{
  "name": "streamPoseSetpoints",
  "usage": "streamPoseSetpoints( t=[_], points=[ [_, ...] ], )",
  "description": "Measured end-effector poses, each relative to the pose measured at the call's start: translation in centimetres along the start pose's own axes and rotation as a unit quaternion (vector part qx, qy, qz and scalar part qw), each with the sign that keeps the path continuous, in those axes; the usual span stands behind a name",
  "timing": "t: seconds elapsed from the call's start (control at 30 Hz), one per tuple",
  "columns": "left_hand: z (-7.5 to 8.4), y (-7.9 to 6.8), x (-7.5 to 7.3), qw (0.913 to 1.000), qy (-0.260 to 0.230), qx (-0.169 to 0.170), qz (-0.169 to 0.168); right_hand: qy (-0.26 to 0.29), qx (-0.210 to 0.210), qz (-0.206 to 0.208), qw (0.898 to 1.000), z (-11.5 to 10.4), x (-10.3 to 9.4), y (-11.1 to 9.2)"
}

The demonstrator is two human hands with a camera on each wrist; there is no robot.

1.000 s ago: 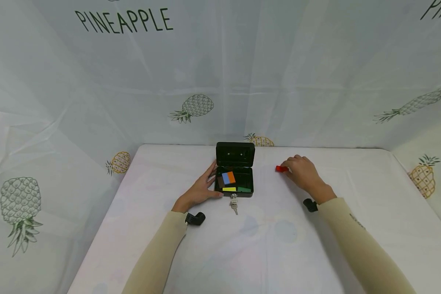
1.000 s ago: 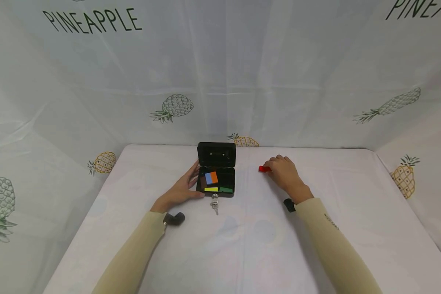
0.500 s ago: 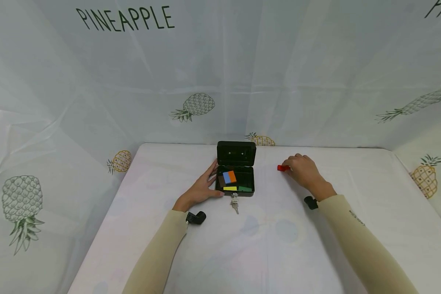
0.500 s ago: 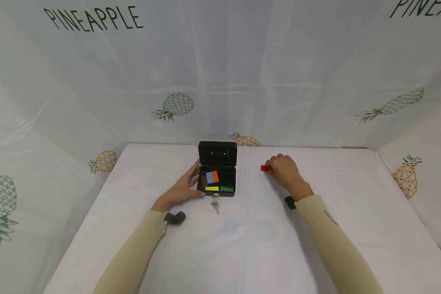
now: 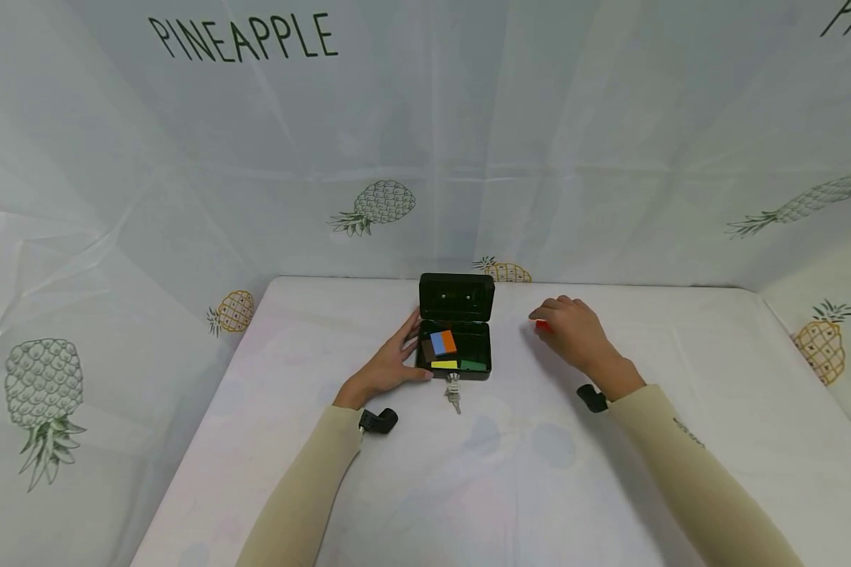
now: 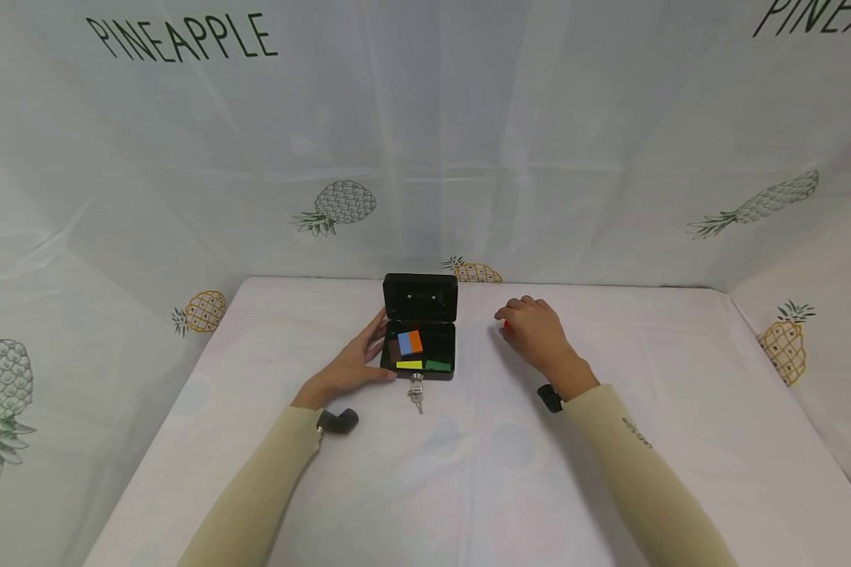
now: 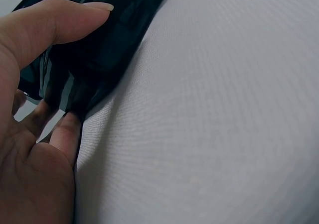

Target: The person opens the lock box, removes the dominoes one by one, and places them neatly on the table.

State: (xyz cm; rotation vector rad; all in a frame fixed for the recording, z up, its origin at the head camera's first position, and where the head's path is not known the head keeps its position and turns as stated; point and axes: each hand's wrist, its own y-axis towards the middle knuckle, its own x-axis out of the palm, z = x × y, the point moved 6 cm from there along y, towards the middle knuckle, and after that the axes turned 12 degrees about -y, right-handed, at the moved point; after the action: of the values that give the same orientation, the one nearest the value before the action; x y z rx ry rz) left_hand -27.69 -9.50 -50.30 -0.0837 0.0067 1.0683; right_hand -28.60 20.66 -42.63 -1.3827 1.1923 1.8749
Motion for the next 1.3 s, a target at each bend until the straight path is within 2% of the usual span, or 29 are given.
streamPoseSetpoints(
  t=[0.27, 0.6, 0.9, 1.3],
  points=[
    [-0.4, 0.1, -0.2, 1.0000, 0.002, -0.001, 0.000, 0.007, -0.029, -0.001, 1.000, -4.9, -1.7, 1.2],
    [-0.3, 0.0, -0.2, 1.0000, 0.004, -0.002, 0.002, 0.032, -0.043, -0.013, 0.998, -9.4, -1.3, 2.3],
    [-0.2, 0.0, -0.1, 1.0000, 0.008, 0.001, 0.002, 0.025, -0.035, -0.033, 0.999, -11.1, 0.0, 3.3],
    [-0.3, 0.2, -0.2, 1.0000, 0.008, -0.002, 0.006, 0.000, -0.035, -0.067, 0.997, -11.8, 2.2, 4.5]
  ],
)
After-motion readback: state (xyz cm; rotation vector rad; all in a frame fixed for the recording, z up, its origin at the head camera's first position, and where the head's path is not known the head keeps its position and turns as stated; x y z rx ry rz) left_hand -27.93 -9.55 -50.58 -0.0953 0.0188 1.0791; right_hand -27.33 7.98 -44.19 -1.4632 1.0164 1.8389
